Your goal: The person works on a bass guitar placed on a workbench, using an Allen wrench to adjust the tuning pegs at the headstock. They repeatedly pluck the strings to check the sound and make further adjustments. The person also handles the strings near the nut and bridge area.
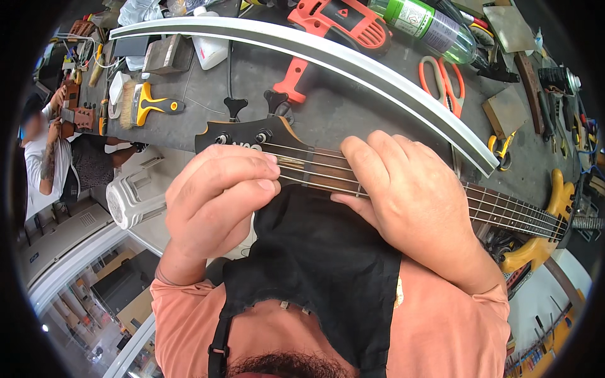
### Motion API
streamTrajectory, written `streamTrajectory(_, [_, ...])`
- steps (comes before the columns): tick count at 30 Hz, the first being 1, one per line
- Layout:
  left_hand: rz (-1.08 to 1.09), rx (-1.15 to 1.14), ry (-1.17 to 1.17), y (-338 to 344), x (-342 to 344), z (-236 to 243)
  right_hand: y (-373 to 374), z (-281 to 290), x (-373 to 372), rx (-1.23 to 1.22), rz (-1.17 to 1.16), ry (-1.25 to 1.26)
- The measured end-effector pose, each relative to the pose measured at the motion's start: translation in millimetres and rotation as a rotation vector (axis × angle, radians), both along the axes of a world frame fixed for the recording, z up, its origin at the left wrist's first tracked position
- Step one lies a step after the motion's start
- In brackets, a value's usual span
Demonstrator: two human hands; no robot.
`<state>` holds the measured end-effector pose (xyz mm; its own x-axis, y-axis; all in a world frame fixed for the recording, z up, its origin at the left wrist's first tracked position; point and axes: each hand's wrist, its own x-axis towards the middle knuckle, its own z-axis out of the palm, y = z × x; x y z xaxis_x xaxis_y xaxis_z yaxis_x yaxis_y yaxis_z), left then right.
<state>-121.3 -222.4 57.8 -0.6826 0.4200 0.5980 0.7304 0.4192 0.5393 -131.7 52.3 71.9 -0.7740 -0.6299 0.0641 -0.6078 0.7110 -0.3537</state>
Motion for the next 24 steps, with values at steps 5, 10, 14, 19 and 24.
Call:
streamTrajectory(5, [0.050, -0.053, -0.099, 2.6, -10.8, 13.7, -0.6, 0.4, 0.3, 0.015, -0.002, 0.000])
streamTrajectory(10, [0.057, -0.037, -0.121, 4.3, -12.7, 15.2, -0.1, -1.1, 0.0, -0.016, 0.002, 0.026])
streamTrajectory(14, [-0.015, -0.075, -0.061, -4.4, -1.7, 8.1, -0.7, 1.1, -0.1, -0.003, -0.004, 0.008])
streamTrajectory(19, [0.062, -0.069, -0.069, 0.9, -4.9, 10.5, -1.4, -0.5, 1.3, -0.007, 0.002, 0.038])
streamTrajectory(24, [0.116, -0.034, -0.070, 8.3, -9.3, 10.8, -1.7, -0.8, 2.5, 0.005, -0.009, 0.029])
